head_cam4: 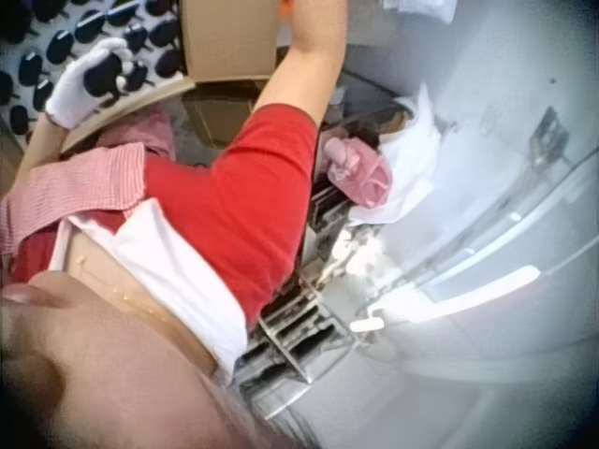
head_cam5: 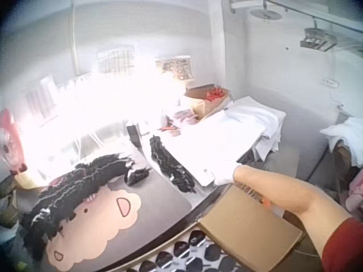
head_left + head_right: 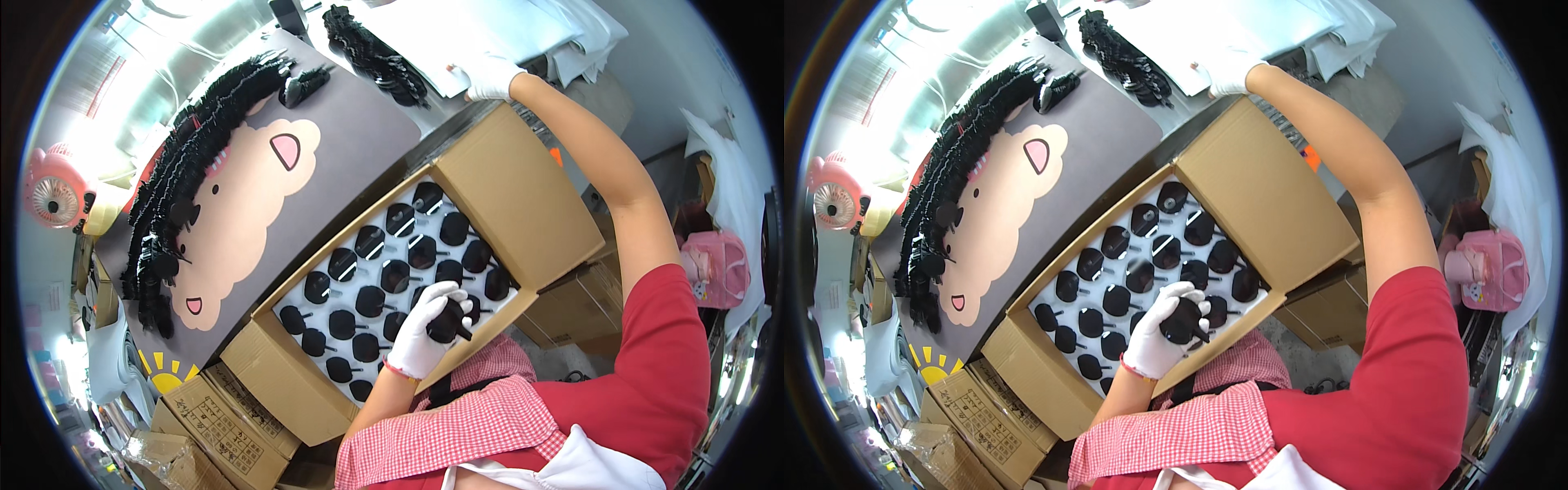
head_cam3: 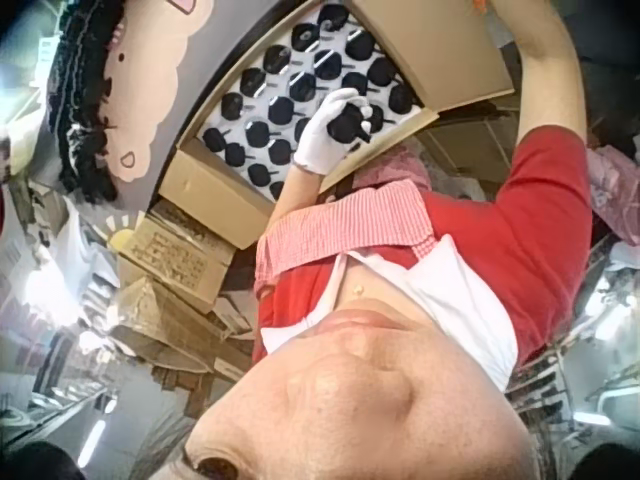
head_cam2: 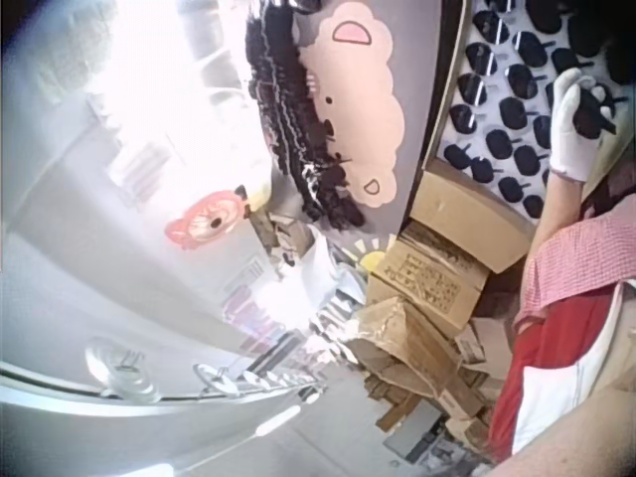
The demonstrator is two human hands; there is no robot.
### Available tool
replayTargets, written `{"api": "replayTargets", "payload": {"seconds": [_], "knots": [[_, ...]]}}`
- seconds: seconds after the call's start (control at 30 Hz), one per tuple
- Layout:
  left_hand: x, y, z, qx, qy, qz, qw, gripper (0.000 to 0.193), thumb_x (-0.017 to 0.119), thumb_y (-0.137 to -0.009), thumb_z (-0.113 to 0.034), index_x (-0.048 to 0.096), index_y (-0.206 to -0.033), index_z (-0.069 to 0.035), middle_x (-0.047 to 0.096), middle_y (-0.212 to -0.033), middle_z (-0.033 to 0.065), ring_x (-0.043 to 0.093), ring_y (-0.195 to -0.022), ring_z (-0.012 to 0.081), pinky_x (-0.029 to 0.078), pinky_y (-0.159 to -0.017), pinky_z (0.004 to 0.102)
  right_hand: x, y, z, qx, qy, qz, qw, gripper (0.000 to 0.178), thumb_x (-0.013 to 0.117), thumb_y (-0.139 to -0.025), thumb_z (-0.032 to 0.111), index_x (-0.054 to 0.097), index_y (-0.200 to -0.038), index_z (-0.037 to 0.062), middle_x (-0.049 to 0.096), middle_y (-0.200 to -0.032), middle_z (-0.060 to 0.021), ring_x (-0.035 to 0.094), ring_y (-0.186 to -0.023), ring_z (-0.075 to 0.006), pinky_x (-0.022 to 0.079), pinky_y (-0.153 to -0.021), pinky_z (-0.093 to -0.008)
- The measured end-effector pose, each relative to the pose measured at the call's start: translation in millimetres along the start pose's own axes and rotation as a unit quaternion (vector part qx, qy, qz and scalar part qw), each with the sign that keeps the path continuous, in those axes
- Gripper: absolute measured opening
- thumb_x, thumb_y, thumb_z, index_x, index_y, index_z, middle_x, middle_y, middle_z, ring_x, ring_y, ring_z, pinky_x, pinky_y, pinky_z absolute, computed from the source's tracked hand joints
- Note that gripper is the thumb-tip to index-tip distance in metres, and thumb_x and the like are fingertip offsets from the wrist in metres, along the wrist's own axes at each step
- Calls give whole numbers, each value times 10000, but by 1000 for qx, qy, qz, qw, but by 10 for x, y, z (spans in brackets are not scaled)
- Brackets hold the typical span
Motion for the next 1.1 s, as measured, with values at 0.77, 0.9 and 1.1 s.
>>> {"api": "replayTargets", "payload": {"seconds": [0.77, 0.9, 1.1], "knots": [[-121, 145, -156, 86, 88, -29, 992, 456, 622, -876, -206, 513, -1309, -108, 570, -1251, 106, 543, -1168, 267, 476, -920, 415, 5, -129, -168, 20, -235, 222, 946, 275, 757, -751, 188, 680, -997, 91, 692, -913, -45, 626, -865, -165, 491, -785, -315], [-103, 219, -136, 85, 87, -38, 992, 445, 626, -874, -186, 522, -1301, -125, 574, -1229, 94, 554, -1152, 255, 493, -882, 386, 18, -180, -203, 13, -209, 205, 956, 208, 753, -780, 213, 696, -945, 100, 685, -868, -38, 610, -838, -147, 488, -787, -309], [-191, 389, -144, 130, -9, -77, 989, 352, 603, -886, -101, 550, -1234, -103, 579, -1196, 87, 566, -1061, 215, 499, -813, 329, -325, -363, -413, -46, -403, 40, 913, 313, 698, -829, 319, 646, -1030, 85, 618, -891, -11, 565, -863, -117, 451, -796, -242]]}}
Point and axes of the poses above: each hand's wrist, its own y-axis away from the middle knuckle, its own x-axis out of the palm, z = x × y, the point moved 4 cm from there along -y, towards the middle knuckle
